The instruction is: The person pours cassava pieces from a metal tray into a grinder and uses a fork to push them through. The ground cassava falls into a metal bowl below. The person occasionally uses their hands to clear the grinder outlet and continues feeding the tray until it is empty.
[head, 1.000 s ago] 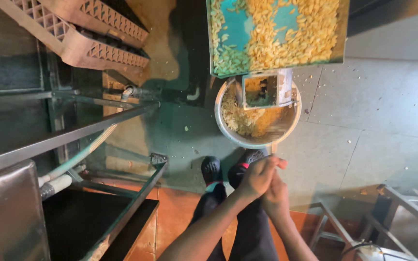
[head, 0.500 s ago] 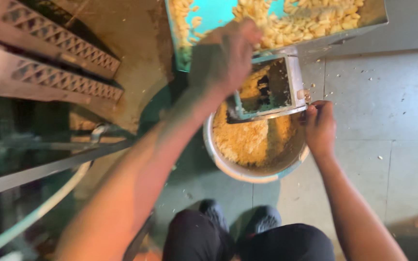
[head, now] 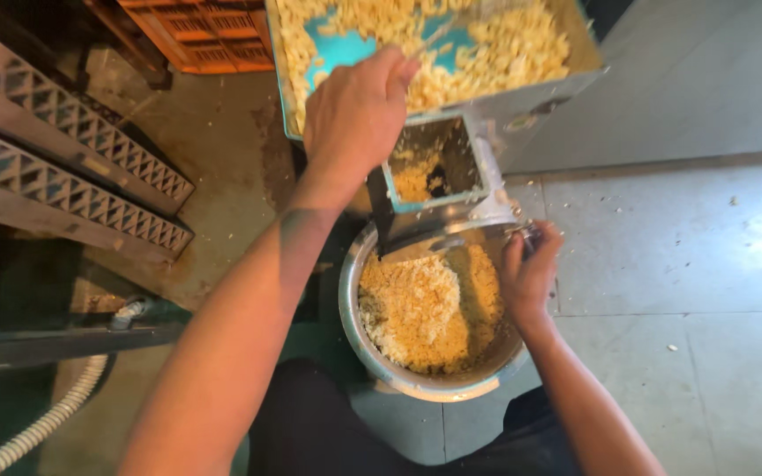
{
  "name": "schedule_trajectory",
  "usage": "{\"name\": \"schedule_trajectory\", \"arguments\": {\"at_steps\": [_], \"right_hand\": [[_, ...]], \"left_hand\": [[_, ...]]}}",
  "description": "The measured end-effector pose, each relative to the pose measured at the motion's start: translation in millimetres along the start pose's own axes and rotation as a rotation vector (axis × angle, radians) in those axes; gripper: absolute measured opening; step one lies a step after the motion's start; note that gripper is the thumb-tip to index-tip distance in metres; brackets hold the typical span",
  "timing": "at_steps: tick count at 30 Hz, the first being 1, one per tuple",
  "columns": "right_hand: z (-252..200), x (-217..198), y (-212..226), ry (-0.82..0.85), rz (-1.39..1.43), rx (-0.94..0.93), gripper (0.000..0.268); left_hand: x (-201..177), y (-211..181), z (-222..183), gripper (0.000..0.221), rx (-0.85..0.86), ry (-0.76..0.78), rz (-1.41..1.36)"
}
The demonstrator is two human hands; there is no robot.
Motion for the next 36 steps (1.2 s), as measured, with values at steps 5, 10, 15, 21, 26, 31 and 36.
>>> {"name": "schedule_trajectory", "arguments": {"at_steps": [5,10,15,21,26,31,36], "right_hand": [[28,-22,-16,0.212,-0.264,-0.538,0.044],[77,-72,-53,0.221,-0.591,-0.485,0.020],[61,-68,-43,0.266,0.266,0.327,0.029],[17,-9,-14,0.371,0.734,0.805,0.025],[12,-44,26,0.058,-0.457,-0.158,0.036],[4,-43,15,-0.073,0.393,0.385,0.020],[3,-34,37,0.104,0.481,0.586,0.015]], "left_hand": [[-8,-5,3,0.030,-0.106,0.101,0.006],[-2,1,-5,0.030,-0.110,0.043,0.012],[-13,-8,1,0.029,-0.089,0.060,0.018],[-10,-7,-2,0.030,-0.134,0.057,0.024],[-14,-11,1,0.032,-0.163,0.103,0.028],[-15,-11,0,0.029,-0.142,0.076,0.028],[-17,-13,1,0.033,-0.163,0.107,0.048]]}}
Point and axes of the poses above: each hand's wrist, its own z-axis towards the middle knuckle, its own x-axis out of the palm, y = z × x, the point moved 3 cm from there along z, towards the middle knuckle, and after that the axes turned 3 degrees about -z, right-handed, at the moved point
